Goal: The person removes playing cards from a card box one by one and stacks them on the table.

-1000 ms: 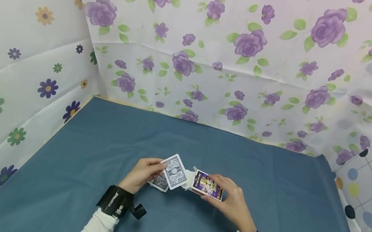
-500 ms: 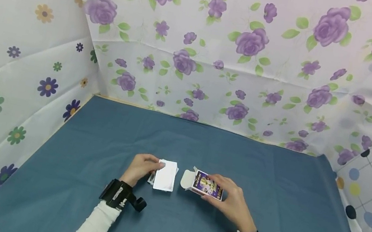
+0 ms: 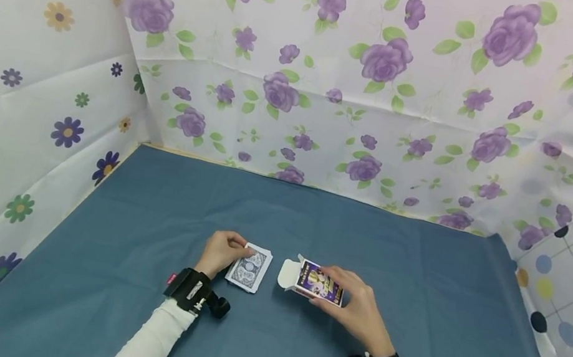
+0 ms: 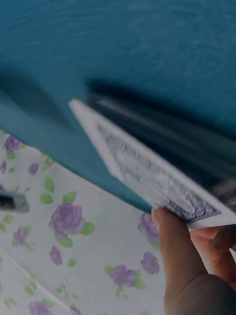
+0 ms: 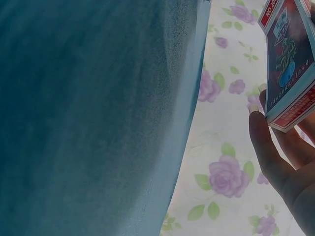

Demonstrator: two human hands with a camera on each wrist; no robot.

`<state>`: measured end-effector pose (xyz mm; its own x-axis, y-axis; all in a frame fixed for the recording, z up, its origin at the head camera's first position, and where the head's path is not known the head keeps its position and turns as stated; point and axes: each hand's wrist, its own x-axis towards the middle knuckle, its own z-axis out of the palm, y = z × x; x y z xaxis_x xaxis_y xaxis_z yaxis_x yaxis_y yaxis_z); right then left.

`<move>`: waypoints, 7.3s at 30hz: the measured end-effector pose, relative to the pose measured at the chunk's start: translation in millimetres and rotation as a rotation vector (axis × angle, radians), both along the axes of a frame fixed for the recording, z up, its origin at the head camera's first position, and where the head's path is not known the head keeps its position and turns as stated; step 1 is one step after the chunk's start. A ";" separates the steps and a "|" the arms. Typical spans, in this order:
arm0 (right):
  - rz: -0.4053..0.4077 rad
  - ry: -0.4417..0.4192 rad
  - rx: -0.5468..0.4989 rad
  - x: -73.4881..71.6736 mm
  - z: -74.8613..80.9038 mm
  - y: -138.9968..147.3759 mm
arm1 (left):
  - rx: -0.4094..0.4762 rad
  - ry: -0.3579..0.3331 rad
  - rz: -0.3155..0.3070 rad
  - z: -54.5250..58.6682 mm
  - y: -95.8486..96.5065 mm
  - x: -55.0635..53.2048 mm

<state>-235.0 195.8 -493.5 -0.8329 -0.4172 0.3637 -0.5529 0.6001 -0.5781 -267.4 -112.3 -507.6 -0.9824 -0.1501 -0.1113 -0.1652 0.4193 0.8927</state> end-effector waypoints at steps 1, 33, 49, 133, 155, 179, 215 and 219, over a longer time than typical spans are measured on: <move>0.001 0.000 -0.001 0.0 0.3 0.0 | -0.009 0.008 0.008 -0.7 -0.2 -0.2; -0.006 0.004 0.007 -1.8 -2.2 -0.3 | -0.077 0.135 0.102 -18.2 -4.8 -2.1; -0.008 -0.006 0.012 -1.6 -1.6 -0.7 | -0.096 0.145 0.079 -16.2 -0.4 1.2; -0.011 0.045 -0.052 0.6 1.7 -1.3 | 0.550 -0.107 -0.181 29.8 5.0 24.2; -0.020 -0.011 -0.036 0.4 -0.9 -0.4 | 0.166 -0.036 0.080 -2.7 -8.8 8.1; -0.022 -0.007 -0.034 -1.9 0.7 -0.4 | -0.150 0.119 0.123 -9.0 -4.5 4.8; 0.030 0.032 -0.052 6.7 8.2 -6.6 | 0.076 0.030 -0.498 40.5 64.1 28.9; 0.029 0.035 -0.052 7.3 6.7 -6.9 | 0.120 -0.004 -0.523 38.7 61.5 28.8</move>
<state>-227.7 188.9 -486.9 -0.8070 -0.4211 0.4139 -0.5902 0.5533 -0.5879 -238.7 -50.8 -468.8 -0.9224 0.3728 -0.1014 0.0350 0.3419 0.9391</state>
